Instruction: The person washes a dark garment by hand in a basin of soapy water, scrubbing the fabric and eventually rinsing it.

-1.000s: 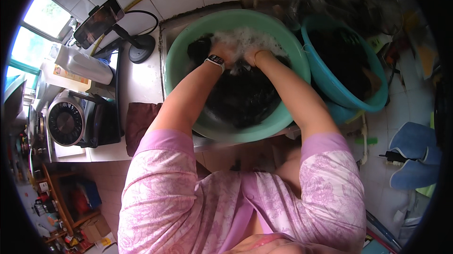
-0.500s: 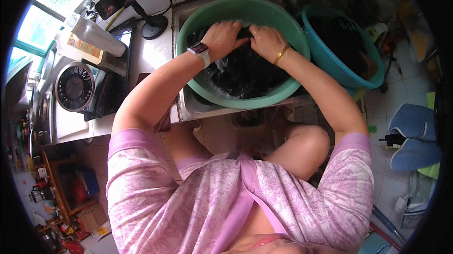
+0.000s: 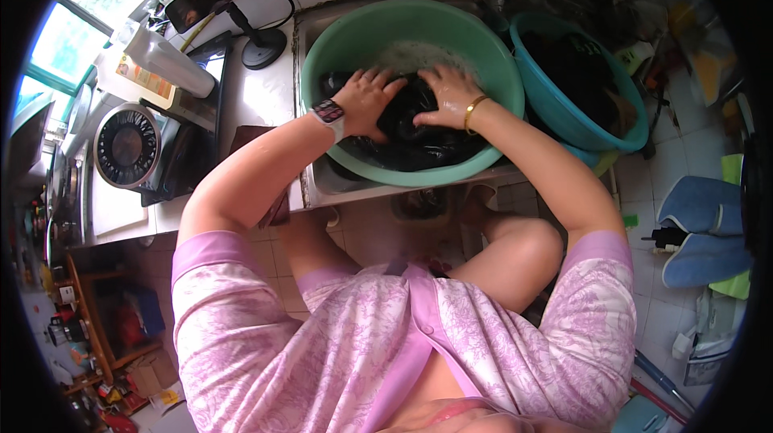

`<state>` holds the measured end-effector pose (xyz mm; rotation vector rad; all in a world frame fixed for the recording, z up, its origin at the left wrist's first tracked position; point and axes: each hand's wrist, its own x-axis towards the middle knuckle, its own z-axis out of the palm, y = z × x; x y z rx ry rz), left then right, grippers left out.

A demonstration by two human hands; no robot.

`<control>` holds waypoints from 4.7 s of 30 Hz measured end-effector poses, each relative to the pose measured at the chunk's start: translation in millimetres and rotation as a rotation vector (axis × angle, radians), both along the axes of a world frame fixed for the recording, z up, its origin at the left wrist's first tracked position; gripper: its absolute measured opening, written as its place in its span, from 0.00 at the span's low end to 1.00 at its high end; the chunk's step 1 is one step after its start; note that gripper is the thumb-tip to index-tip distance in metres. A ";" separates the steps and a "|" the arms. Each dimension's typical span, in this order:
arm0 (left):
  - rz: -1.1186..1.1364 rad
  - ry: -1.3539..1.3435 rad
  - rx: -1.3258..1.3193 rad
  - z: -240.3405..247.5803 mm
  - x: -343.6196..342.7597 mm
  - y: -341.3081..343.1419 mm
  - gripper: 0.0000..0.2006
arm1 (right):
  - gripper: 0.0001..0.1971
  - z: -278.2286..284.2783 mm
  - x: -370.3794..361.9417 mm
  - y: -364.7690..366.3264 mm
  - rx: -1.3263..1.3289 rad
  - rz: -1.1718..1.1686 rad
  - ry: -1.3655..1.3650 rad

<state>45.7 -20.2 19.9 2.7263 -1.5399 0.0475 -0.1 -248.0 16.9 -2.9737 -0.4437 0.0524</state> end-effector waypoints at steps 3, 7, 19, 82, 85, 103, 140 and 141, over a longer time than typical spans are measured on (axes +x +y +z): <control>0.025 -0.006 0.188 -29.0 9.6 -18.5 0.59 | 0.55 -35.2 8.3 16.3 -0.182 0.001 0.145; 0.000 0.029 0.241 -44.7 36.1 -29.1 0.57 | 0.54 -42.8 34.5 17.4 -0.198 -0.044 0.282; 0.100 -0.034 -0.138 -58.7 70.0 -46.0 0.38 | 0.33 -39.3 81.0 2.5 0.059 -0.209 0.234; 0.137 0.119 -0.163 30.1 -42.5 26.4 0.31 | 0.09 25.5 -58.9 29.0 0.070 0.466 -0.341; 0.093 -0.120 -0.475 41.4 -39.0 13.0 0.36 | 0.04 16.0 -67.7 26.7 0.194 0.567 -0.225; 0.133 0.258 0.033 -70.0 73.8 -31.4 0.38 | 0.43 -46.4 81.9 -21.5 -0.147 -0.022 0.510; 0.329 0.111 0.112 -35.3 7.5 -26.3 0.60 | 0.36 -12.1 -12.0 -7.8 -0.140 0.039 0.148; 0.311 0.112 0.154 -45.9 15.1 -30.7 0.59 | 0.37 -23.5 -2.6 -7.2 -0.142 0.036 0.159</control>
